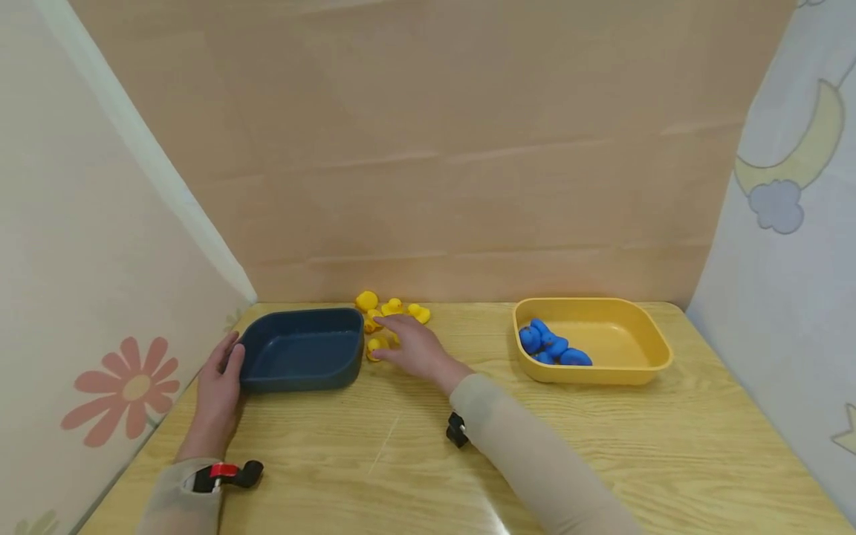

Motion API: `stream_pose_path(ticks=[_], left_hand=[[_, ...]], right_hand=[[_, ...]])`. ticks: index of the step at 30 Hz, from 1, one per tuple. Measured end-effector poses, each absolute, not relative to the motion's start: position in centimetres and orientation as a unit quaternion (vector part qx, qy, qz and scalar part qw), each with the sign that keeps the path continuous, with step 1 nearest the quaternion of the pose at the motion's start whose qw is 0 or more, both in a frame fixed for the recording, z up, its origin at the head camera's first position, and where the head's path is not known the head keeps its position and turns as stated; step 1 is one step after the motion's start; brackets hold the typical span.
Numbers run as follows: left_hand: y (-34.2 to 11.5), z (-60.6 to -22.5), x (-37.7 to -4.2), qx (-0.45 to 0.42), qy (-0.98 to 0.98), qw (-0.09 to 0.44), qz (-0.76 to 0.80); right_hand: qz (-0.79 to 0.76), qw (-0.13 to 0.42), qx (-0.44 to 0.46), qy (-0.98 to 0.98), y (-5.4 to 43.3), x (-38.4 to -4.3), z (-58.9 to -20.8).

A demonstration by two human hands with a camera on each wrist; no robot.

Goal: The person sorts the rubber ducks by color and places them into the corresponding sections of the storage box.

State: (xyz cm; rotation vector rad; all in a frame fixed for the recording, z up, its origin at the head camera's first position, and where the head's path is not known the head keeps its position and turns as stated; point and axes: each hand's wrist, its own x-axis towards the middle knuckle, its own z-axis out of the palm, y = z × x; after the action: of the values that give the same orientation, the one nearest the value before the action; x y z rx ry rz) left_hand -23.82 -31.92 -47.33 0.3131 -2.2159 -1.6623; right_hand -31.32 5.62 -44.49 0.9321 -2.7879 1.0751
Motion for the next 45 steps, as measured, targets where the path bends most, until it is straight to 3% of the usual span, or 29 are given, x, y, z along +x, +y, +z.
stream_pose_path(ticks=[14, 25, 45], left_hand=[[-32.3, -47.7, -23.9, 0.108, -0.762, 0.147, -0.621], [-33.2, -47.8, -23.9, 0.119, -0.754, 0.168, -0.624], [-32.9, -47.9, -24.2, 0.138, -0.758, 0.201, -0.605]], right_hand=[[0.345, -0.03, 0.308, -0.886, 5.2, -31.2, -44.6], [0.333, -0.058, 0.34, -0.877, 4.9, -31.1, -45.1], [0.359, -0.073, 0.291, -0.884, 5.4, -31.1, -45.2]])
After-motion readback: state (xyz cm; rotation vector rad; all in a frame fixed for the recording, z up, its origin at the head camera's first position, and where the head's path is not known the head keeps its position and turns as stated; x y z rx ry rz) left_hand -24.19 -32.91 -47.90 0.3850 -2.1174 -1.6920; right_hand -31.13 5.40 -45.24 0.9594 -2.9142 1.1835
